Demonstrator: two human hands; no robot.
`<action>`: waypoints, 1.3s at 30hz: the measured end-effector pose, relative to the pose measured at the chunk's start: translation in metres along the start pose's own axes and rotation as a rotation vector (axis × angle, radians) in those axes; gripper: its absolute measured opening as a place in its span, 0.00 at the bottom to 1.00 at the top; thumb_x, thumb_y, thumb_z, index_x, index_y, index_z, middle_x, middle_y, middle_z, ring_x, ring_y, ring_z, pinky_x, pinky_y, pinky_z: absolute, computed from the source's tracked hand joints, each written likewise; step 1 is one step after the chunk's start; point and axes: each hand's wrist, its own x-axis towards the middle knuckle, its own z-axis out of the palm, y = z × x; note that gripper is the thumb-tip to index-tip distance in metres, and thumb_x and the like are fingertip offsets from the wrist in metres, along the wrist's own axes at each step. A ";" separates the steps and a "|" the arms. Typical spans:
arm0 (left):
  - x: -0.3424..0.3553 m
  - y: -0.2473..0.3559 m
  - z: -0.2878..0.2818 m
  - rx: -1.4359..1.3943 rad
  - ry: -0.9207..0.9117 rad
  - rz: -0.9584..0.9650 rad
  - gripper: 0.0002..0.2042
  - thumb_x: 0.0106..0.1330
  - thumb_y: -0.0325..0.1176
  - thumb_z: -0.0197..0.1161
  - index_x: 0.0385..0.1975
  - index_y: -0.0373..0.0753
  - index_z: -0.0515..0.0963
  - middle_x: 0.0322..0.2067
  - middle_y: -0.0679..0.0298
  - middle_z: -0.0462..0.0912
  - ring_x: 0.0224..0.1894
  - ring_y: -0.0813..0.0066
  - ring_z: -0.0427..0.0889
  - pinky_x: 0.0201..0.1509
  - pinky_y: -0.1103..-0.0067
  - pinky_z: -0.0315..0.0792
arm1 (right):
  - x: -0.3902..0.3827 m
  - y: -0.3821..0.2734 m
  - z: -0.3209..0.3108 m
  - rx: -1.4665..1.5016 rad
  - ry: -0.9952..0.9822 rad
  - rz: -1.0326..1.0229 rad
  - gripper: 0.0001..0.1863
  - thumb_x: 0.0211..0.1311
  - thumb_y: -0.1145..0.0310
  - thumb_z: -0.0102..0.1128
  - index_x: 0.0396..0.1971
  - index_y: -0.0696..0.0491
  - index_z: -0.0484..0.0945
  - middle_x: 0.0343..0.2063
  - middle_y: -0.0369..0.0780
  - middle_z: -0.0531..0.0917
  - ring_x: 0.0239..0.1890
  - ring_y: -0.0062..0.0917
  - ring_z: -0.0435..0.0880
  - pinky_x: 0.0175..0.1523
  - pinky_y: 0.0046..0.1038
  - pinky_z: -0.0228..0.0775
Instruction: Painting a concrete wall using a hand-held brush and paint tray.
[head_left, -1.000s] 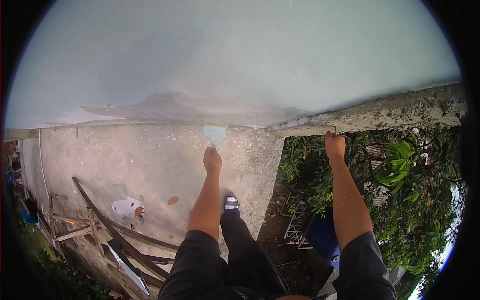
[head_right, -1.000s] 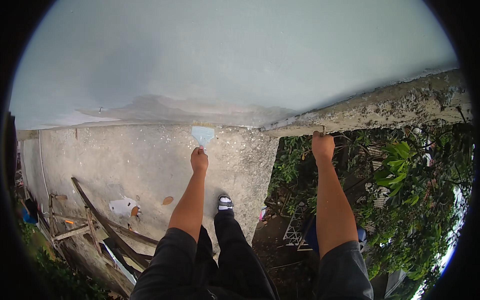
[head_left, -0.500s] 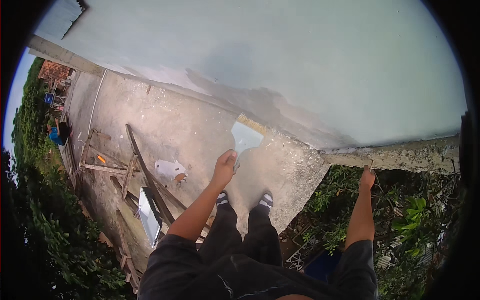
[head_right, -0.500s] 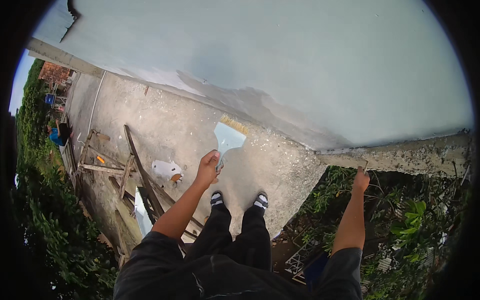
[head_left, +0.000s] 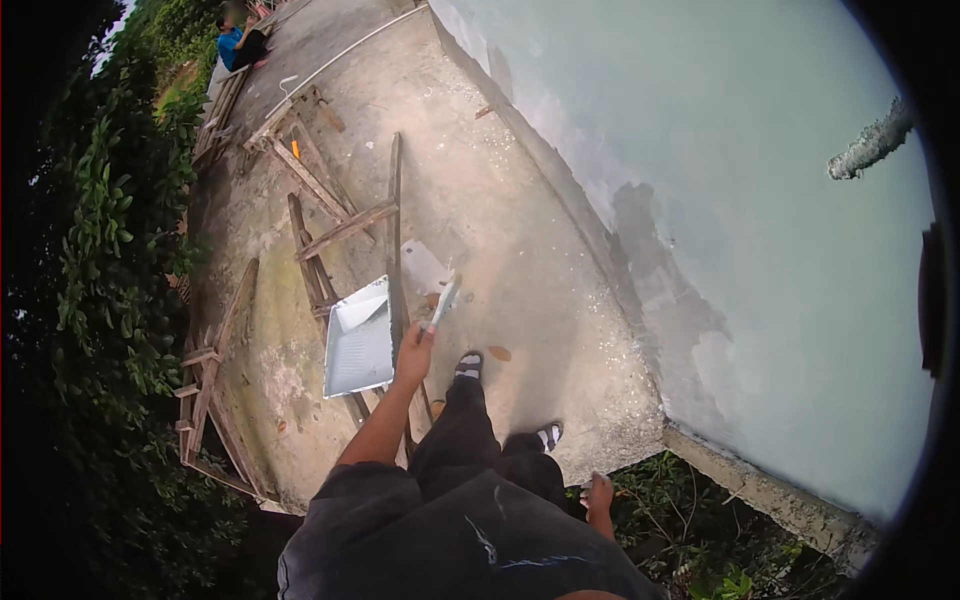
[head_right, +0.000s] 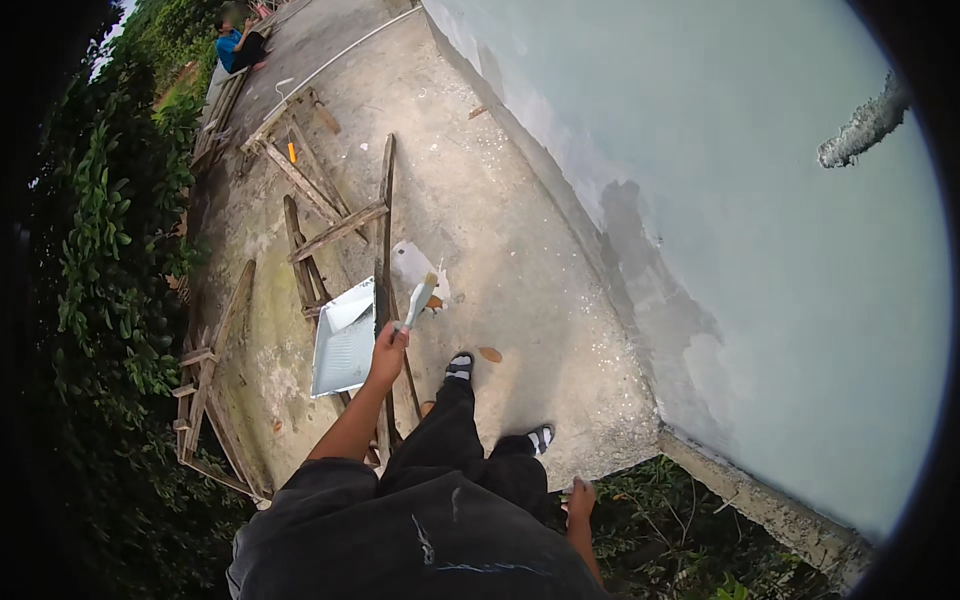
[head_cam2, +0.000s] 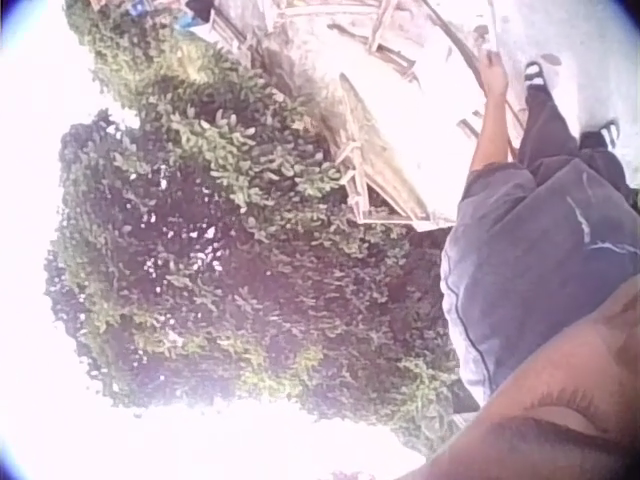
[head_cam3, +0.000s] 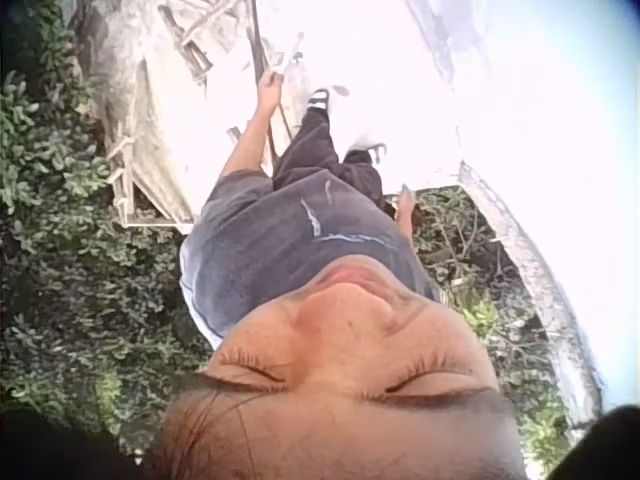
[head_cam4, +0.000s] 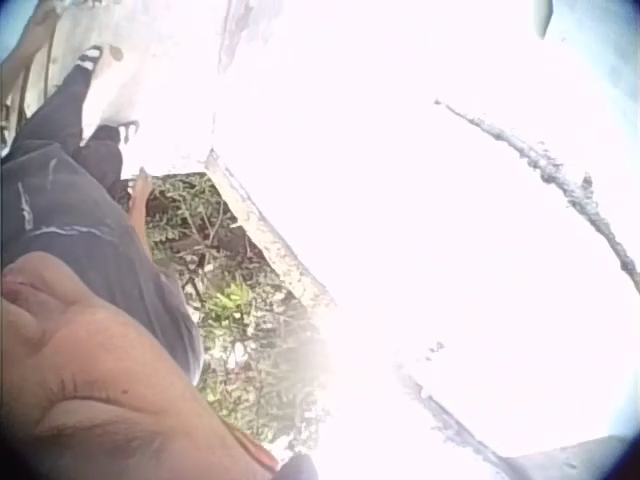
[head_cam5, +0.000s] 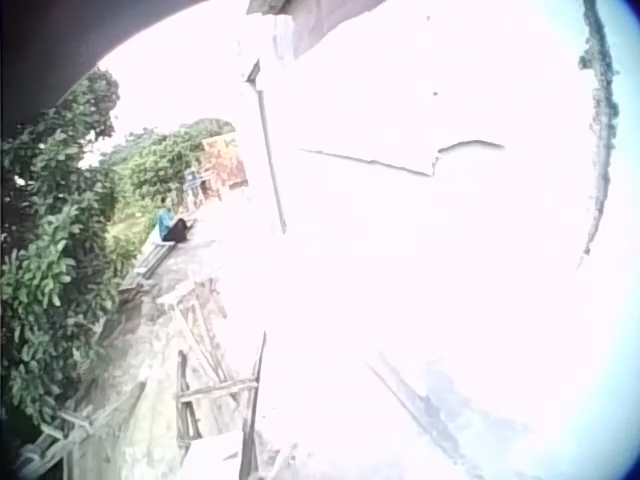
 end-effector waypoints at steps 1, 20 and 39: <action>0.014 -0.016 -0.023 0.102 0.060 0.036 0.12 0.67 0.41 0.53 0.33 0.37 0.70 0.22 0.70 0.69 0.23 0.81 0.66 0.26 0.80 0.62 | -0.009 -0.014 0.016 -0.097 -0.076 -0.062 0.17 0.60 0.57 0.51 0.41 0.54 0.70 0.26 0.39 0.75 0.24 0.27 0.74 0.27 0.34 0.68; 0.158 -0.218 -0.165 0.580 0.272 -0.608 0.17 0.58 0.30 0.53 0.45 0.29 0.65 0.39 0.40 0.76 0.42 0.46 0.77 0.47 0.62 0.72 | -0.133 -0.123 0.149 -0.653 -0.123 -0.180 0.10 0.60 0.64 0.49 0.32 0.56 0.72 0.19 0.38 0.76 0.18 0.23 0.74 0.22 0.25 0.67; 0.155 -0.206 -0.150 0.706 0.024 -0.538 0.14 0.63 0.31 0.50 0.47 0.34 0.61 0.41 0.40 0.73 0.44 0.44 0.76 0.48 0.62 0.71 | -0.148 -0.114 0.136 -0.491 -0.049 -0.165 0.10 0.59 0.65 0.51 0.32 0.58 0.71 0.19 0.39 0.78 0.17 0.23 0.75 0.21 0.25 0.67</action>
